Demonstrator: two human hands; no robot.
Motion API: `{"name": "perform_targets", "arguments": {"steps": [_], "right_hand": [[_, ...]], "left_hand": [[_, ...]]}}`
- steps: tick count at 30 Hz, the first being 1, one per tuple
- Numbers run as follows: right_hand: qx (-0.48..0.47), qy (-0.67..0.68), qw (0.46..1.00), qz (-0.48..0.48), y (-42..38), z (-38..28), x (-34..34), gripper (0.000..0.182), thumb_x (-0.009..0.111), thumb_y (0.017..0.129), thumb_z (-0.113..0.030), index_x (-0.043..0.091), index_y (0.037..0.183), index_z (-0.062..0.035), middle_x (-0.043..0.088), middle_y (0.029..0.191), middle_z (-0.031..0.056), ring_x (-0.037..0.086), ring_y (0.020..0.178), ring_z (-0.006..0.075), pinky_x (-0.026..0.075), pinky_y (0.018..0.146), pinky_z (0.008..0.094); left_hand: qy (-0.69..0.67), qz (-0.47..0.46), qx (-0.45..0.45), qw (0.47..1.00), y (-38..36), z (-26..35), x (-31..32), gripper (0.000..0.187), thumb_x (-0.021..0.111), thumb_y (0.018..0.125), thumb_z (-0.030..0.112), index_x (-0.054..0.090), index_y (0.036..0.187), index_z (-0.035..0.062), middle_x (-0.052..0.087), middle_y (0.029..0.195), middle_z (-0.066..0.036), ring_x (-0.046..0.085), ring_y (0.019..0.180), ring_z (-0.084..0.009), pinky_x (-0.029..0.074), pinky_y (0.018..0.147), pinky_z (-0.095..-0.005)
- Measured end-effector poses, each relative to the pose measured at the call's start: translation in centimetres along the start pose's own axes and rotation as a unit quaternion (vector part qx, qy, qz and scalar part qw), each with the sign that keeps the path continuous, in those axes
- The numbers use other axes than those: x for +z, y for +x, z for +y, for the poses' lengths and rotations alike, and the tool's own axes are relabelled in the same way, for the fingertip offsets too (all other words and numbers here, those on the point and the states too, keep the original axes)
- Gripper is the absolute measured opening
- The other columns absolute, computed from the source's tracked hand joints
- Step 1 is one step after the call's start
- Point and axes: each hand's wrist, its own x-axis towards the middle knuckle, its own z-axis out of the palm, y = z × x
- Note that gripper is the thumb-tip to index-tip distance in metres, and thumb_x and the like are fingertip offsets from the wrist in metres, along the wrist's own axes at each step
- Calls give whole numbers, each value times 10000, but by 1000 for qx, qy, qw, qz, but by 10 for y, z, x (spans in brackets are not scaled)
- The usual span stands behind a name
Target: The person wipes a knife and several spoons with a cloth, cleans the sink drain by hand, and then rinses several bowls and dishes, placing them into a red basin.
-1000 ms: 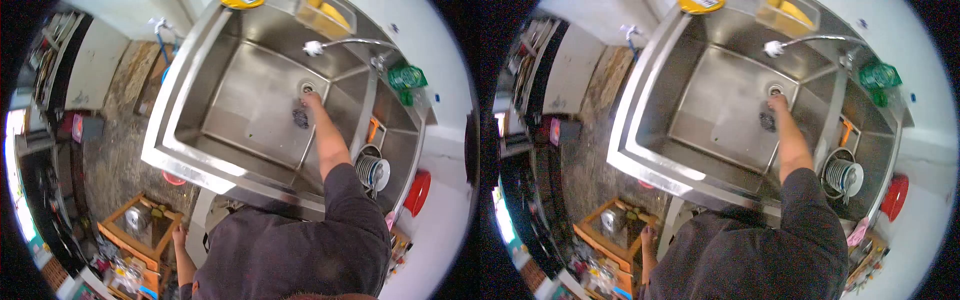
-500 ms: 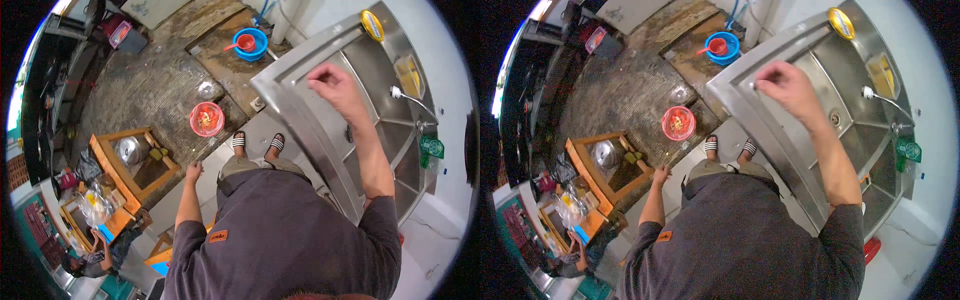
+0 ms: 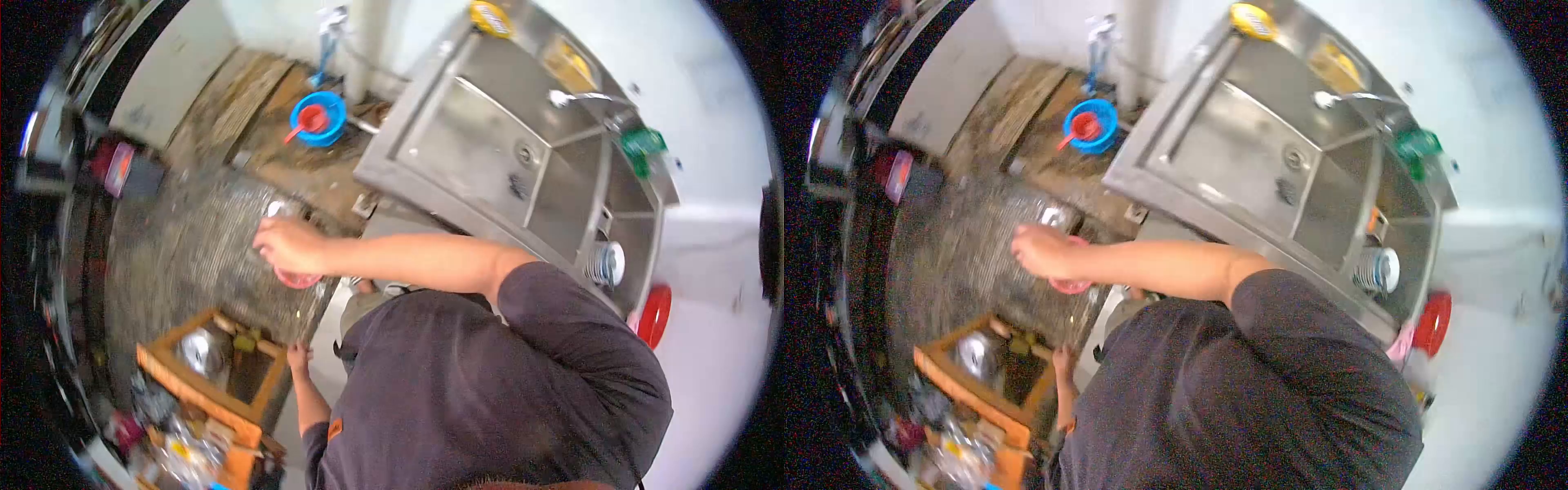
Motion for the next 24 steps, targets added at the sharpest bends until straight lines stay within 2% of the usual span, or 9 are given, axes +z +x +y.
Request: {"name": "perform_targets", "arguments": {"steps": [2,5,8,11,13,15,19,21,24], "right_hand": [[34,43,997,47,-1,-24,-38,134,586,830,-109,681,914,-67,608,949,129,630,901,327,513,783,452],[46,40,992,114,-13,-37,-116,139,589,863,-109,670,963,-56,616,938,120,637,889,292,521,779,405],[38,54,973,221,-46,-21,-208,164,624,898,-135,654,1035,-49,658,933,80,658,832,195,538,721,337],[209,199,913,289,-103,31,-306,219,622,922,-215,660,1005,-17,695,949,86,669,839,162,546,697,330],[272,189,869,367,-162,58,-386,249,590,938,-228,637,1079,-29,671,888,35,643,751,128,524,596,298],[345,236,759,500,-221,98,-456,263,553,951,-291,632,1063,-66,546,730,-3,540,599,96,410,480,233],[257,426,574,651,-355,197,-600,379,453,1029,-383,535,849,-60,541,685,37,525,549,140,396,439,238],[252,414,581,653,-417,256,-656,358,420,1039,-382,497,1005,-34,565,720,104,536,543,173,399,404,247],[328,407,519,676,-435,275,-692,321,408,1042,-352,488,1068,-43,578,754,130,549,556,180,391,386,253]], "left_hand": [[-116,-74,-30,990,11,-11,-13,283,531,985,297,571,966,18,640,762,-106,656,623,-191,503,470,-297],[-88,-30,-2,996,9,39,-17,247,505,997,275,565,936,43,619,736,-86,608,575,-174,475,463,-295],[-74,52,145,985,16,116,-23,224,523,993,278,567,926,68,604,740,-57,536,571,-135,442,486,-274],[2,92,336,937,54,199,-47,251,537,989,313,584,929,73,621,785,-42,559,643,-117,438,509,-259],[-57,122,347,928,30,291,-35,266,501,1007,307,603,935,72,620,796,-29,564,685,-114,445,559,-259],[-94,120,411,899,-44,399,13,278,482,1021,293,623,966,59,622,818,-25,565,714,-114,463,638,-275],[-20,28,482,876,-143,561,120,365,481,1022,357,655,1023,36,641,890,-55,592,813,-140,478,755,-314],[-10,-24,489,872,-206,617,211,374,496,1015,365,670,1023,34,648,917,-59,603,869,-152,478,796,-300],[165,-147,558,800,-242,673,336,387,520,1011,355,663,1077,2,664,991,-79,640,921,-180,501,834,-295]]}}
